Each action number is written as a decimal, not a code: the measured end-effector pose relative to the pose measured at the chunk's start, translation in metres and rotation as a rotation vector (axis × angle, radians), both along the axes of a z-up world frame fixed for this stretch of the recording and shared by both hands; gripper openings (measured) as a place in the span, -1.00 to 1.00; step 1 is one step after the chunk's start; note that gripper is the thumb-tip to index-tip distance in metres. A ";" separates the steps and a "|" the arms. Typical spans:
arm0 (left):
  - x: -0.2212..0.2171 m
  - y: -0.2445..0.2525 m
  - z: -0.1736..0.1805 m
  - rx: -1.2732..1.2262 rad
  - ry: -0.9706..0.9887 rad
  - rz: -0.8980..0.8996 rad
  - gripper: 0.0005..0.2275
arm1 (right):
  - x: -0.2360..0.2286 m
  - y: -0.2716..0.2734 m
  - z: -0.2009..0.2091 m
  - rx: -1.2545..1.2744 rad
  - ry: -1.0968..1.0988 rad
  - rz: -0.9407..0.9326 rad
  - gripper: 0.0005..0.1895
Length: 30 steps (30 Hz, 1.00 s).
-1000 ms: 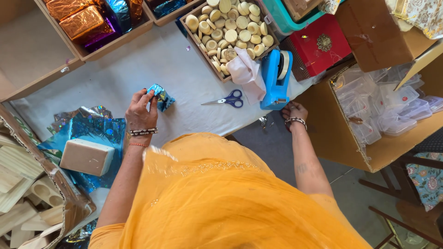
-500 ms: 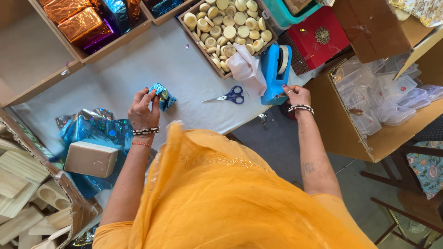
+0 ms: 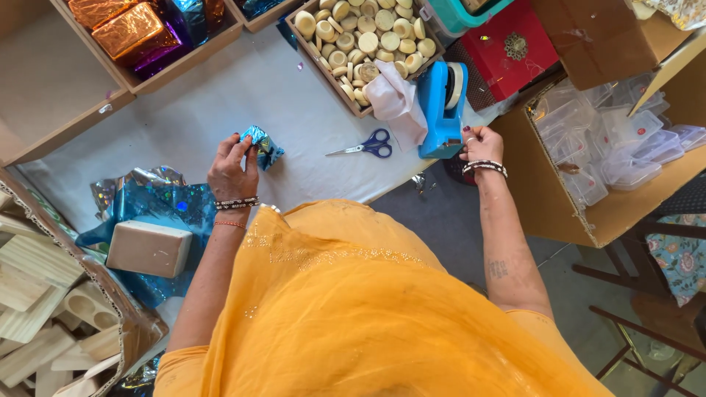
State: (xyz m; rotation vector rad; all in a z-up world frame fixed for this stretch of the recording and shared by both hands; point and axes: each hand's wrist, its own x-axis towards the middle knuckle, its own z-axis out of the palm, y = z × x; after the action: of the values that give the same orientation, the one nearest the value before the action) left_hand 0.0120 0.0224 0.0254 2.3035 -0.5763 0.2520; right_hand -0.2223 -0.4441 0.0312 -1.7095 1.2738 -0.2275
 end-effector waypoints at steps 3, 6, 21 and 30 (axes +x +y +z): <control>0.001 0.000 0.000 -0.014 -0.010 -0.004 -0.82 | -0.012 0.001 -0.012 0.129 -0.145 -0.041 -0.79; 0.000 0.000 0.003 -0.002 0.019 0.011 -0.83 | -0.030 0.008 -0.023 0.262 -0.202 -0.109 -0.78; 0.003 -0.004 0.005 -0.031 -0.015 -0.008 -0.83 | -0.046 0.035 -0.057 0.283 -0.200 -0.272 -0.81; -0.006 -0.003 0.004 -0.046 0.004 -0.026 -0.84 | -0.057 0.020 -0.097 -0.014 -0.256 -0.230 -0.82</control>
State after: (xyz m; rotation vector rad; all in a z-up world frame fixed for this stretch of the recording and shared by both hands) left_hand 0.0057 0.0194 0.0294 2.2500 -0.5918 0.2460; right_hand -0.2798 -0.4239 -0.0659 -1.4881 1.2758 -0.5736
